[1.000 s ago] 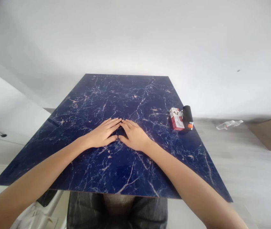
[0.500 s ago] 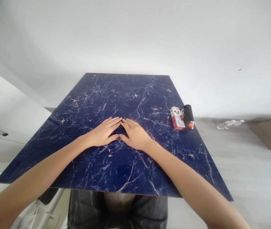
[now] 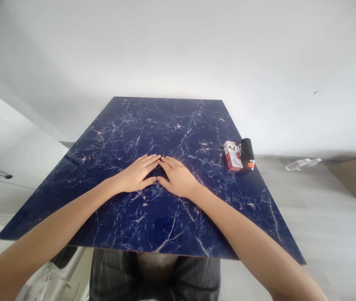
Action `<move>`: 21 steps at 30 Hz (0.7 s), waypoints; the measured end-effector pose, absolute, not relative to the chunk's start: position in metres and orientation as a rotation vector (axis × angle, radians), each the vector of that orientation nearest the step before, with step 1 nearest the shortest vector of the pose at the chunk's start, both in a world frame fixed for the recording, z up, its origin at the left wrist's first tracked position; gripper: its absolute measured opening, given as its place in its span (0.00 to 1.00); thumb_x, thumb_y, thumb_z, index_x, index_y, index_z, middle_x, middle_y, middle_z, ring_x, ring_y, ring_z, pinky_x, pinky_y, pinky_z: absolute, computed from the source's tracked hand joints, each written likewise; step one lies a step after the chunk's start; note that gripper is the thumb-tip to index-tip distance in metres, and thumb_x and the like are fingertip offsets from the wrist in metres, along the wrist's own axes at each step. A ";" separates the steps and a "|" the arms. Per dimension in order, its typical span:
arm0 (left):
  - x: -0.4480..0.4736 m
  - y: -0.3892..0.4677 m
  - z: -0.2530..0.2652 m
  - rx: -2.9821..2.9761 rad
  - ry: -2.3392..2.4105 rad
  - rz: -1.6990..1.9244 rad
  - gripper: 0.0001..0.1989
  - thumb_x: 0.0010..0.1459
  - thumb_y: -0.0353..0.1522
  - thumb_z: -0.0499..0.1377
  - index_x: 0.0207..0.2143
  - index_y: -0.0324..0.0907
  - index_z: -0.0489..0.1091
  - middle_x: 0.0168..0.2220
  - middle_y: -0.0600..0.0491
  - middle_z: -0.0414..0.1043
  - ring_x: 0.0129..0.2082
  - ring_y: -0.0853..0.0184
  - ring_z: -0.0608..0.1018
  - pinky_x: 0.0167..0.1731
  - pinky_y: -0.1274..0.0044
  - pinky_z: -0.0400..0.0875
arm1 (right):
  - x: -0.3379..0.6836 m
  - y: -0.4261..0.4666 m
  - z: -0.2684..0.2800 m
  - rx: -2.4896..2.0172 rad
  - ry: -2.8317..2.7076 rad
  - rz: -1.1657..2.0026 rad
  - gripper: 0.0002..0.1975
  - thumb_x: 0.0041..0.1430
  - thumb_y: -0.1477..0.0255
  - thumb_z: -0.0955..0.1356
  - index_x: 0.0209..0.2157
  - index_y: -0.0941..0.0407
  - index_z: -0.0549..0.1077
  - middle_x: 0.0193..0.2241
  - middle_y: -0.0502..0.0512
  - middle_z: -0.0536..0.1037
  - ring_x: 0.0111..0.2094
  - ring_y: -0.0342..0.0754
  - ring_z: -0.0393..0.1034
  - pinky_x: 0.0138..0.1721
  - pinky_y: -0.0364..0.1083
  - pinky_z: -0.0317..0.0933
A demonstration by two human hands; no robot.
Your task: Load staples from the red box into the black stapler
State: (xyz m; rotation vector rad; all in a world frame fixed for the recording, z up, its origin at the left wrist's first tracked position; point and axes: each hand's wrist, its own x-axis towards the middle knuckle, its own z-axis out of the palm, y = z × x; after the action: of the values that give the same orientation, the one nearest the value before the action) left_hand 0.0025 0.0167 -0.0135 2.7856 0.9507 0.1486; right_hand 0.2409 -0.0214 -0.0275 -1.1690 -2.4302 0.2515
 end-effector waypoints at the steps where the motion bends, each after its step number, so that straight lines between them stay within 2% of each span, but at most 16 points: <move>1: 0.002 0.017 -0.014 2.789 0.951 0.144 0.34 0.74 0.45 0.50 0.74 0.36 0.53 0.76 0.41 0.46 0.77 0.53 0.51 0.75 0.58 0.45 | 0.241 -0.021 -0.027 -1.167 -2.429 0.255 0.30 0.71 0.63 0.66 0.68 0.64 0.66 0.69 0.72 0.66 0.71 0.65 0.58 0.71 0.65 0.54; 6: 0.002 0.017 -0.017 2.807 0.937 0.194 0.34 0.73 0.45 0.51 0.73 0.35 0.55 0.75 0.39 0.49 0.76 0.51 0.54 0.74 0.55 0.48 | 0.240 -0.022 -0.029 -1.172 -2.427 0.253 0.29 0.71 0.62 0.65 0.68 0.62 0.66 0.69 0.71 0.66 0.71 0.65 0.59 0.70 0.66 0.55; 8: 0.002 0.017 -0.018 2.837 0.943 0.294 0.31 0.72 0.44 0.54 0.71 0.37 0.60 0.73 0.40 0.56 0.75 0.49 0.57 0.73 0.52 0.48 | 0.241 -0.022 -0.028 -1.154 -2.427 0.258 0.28 0.71 0.62 0.65 0.67 0.60 0.67 0.68 0.69 0.68 0.70 0.64 0.61 0.69 0.66 0.57; 11: 0.001 0.018 -0.016 2.891 0.973 0.571 0.21 0.71 0.38 0.57 0.62 0.42 0.72 0.66 0.45 0.70 0.71 0.48 0.64 0.71 0.48 0.47 | 0.253 -0.018 -0.018 -1.165 -2.362 0.249 0.23 0.72 0.64 0.65 0.63 0.56 0.72 0.63 0.64 0.75 0.64 0.60 0.69 0.66 0.62 0.62; 14: 0.001 0.020 -0.010 2.878 0.998 0.804 0.11 0.71 0.34 0.57 0.48 0.45 0.79 0.49 0.49 0.82 0.58 0.54 0.76 0.67 0.52 0.56 | 0.282 -0.010 0.002 -1.347 -2.149 0.055 0.19 0.72 0.65 0.64 0.57 0.57 0.76 0.57 0.62 0.80 0.59 0.60 0.72 0.63 0.61 0.65; 16: 0.000 0.020 -0.007 2.852 1.031 0.833 0.12 0.71 0.33 0.55 0.40 0.44 0.79 0.34 0.51 0.82 0.42 0.59 0.80 0.58 0.57 0.67 | 0.310 -0.003 0.017 -1.525 -1.968 -0.136 0.19 0.70 0.65 0.65 0.57 0.58 0.76 0.56 0.64 0.80 0.58 0.62 0.72 0.63 0.64 0.62; 18: 0.000 0.019 -0.006 2.823 1.063 0.789 0.14 0.72 0.33 0.53 0.40 0.43 0.79 0.25 0.54 0.78 0.29 0.64 0.77 0.46 0.64 0.72 | 0.340 0.001 0.028 -1.780 -1.752 -0.293 0.24 0.68 0.64 0.65 0.61 0.60 0.72 0.58 0.69 0.77 0.61 0.66 0.68 0.63 0.66 0.59; 19: 0.001 0.018 -0.006 2.809 1.073 0.761 0.14 0.73 0.33 0.52 0.43 0.43 0.78 0.24 0.55 0.77 0.26 0.65 0.76 0.42 0.66 0.72 | 0.356 0.001 0.032 -1.932 -1.643 -0.330 0.28 0.68 0.62 0.65 0.64 0.61 0.69 0.61 0.73 0.74 0.63 0.69 0.66 0.63 0.67 0.58; 21: 0.002 0.016 -0.008 2.800 1.068 0.715 0.14 0.73 0.33 0.52 0.51 0.42 0.76 0.30 0.53 0.81 0.27 0.65 0.79 0.39 0.69 0.73 | 0.384 0.001 0.035 -2.242 -1.457 -0.254 0.36 0.66 0.56 0.66 0.68 0.63 0.63 0.63 0.80 0.69 0.63 0.75 0.64 0.59 0.67 0.60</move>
State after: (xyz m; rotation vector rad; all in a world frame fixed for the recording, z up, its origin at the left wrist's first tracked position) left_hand 0.0018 0.0159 -0.0077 2.7997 1.0682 0.7147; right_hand 0.3839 0.0009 0.0354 -2.2417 -1.4568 -0.2537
